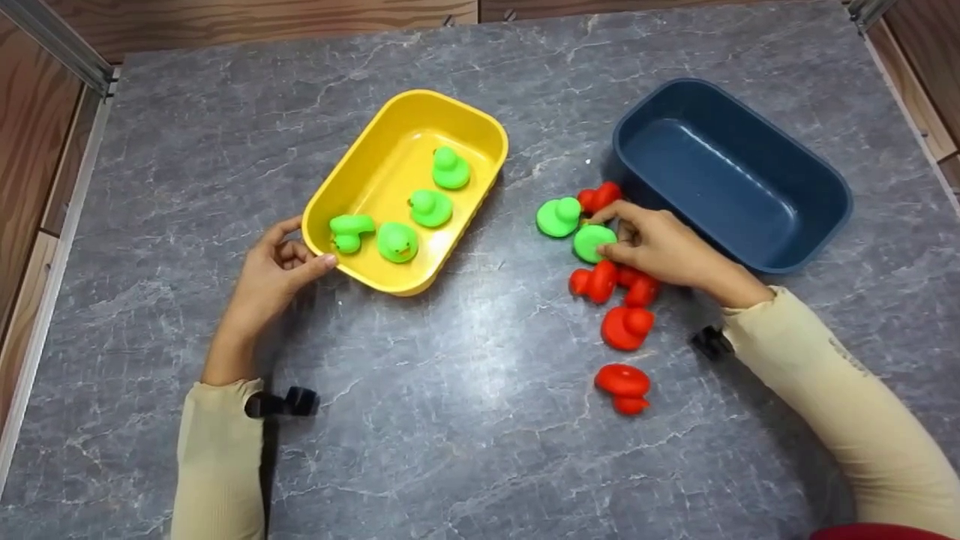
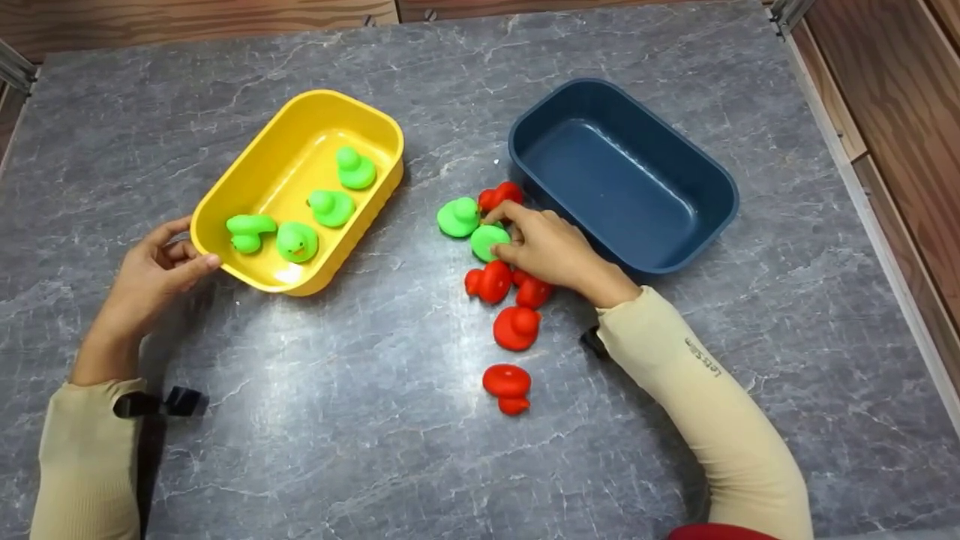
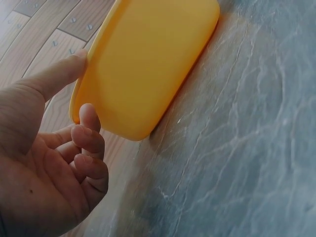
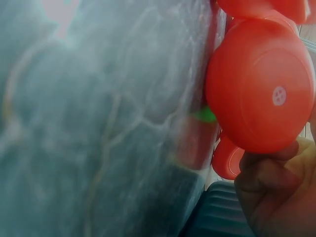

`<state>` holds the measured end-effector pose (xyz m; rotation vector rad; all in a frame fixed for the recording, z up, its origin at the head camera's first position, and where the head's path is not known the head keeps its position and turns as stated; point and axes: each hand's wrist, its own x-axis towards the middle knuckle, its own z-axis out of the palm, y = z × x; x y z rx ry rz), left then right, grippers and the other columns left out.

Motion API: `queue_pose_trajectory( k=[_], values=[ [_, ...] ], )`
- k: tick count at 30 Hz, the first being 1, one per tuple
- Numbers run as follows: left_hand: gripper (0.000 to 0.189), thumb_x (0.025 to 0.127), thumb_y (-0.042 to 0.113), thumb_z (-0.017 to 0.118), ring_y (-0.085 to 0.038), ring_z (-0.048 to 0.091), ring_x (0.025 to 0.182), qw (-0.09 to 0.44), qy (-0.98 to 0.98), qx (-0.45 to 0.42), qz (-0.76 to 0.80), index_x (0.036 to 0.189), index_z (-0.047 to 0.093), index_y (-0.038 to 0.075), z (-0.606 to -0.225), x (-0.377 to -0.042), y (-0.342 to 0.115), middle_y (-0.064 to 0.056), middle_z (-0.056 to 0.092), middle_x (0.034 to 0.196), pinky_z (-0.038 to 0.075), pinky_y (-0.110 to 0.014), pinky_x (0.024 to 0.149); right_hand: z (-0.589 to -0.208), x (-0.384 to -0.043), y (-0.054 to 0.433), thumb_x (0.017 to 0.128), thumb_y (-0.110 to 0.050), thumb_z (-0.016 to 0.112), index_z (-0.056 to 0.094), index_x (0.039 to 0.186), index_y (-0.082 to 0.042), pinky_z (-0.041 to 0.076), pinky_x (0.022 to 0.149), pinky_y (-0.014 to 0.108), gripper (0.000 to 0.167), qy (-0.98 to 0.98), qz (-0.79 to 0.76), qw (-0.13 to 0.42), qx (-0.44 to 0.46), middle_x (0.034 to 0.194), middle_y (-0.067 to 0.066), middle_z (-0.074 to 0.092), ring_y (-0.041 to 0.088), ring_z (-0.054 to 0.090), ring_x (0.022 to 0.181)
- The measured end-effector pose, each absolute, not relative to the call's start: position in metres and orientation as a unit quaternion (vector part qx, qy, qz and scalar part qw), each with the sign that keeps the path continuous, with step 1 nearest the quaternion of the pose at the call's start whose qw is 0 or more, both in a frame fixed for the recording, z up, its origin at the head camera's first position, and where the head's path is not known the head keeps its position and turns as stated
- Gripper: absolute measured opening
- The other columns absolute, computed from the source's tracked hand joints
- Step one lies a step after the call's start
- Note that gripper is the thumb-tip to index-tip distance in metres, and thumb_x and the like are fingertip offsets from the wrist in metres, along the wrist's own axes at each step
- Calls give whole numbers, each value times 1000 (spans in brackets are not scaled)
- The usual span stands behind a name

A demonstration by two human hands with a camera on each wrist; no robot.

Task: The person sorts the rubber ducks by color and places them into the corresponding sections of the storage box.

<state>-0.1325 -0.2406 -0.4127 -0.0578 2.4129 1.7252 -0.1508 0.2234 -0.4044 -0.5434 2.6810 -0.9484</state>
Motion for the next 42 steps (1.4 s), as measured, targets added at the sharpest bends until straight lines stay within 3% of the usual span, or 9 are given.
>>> queue_pose_trajectory(
  k=[8, 29, 42],
  values=[
    [66, 86, 13, 73, -2, 47, 63, 86, 811, -20, 579, 142, 41, 3, -411, -133, -241, 11, 55, 73, 39, -15, 58, -404, -151, 223, 90, -10, 65, 62, 114, -9, 38, 59, 21, 25, 920, -328, 105, -188, 71, 2, 53, 10, 47, 62],
    [65, 86, 10, 72, 0, 47, 61, 87, 807, -16, 583, 141, 40, 1, -413, -135, -240, 13, 54, 70, 39, -15, 58, -400, -149, 224, 89, -33, 69, 57, 110, -10, 38, 57, 28, 33, 943, -274, 133, -134, 72, 3, 55, 16, 50, 63],
    [66, 86, 14, 73, -1, 47, 63, 91, 812, -18, 577, 142, 40, 2, -412, -134, -240, 12, 55, 72, 39, -15, 58, -397, -146, 222, 88, -23, 70, 59, 107, -8, 37, 56, 24, 27, 938, -296, 112, -139, 71, 2, 53, 12, 48, 61]
  ],
)
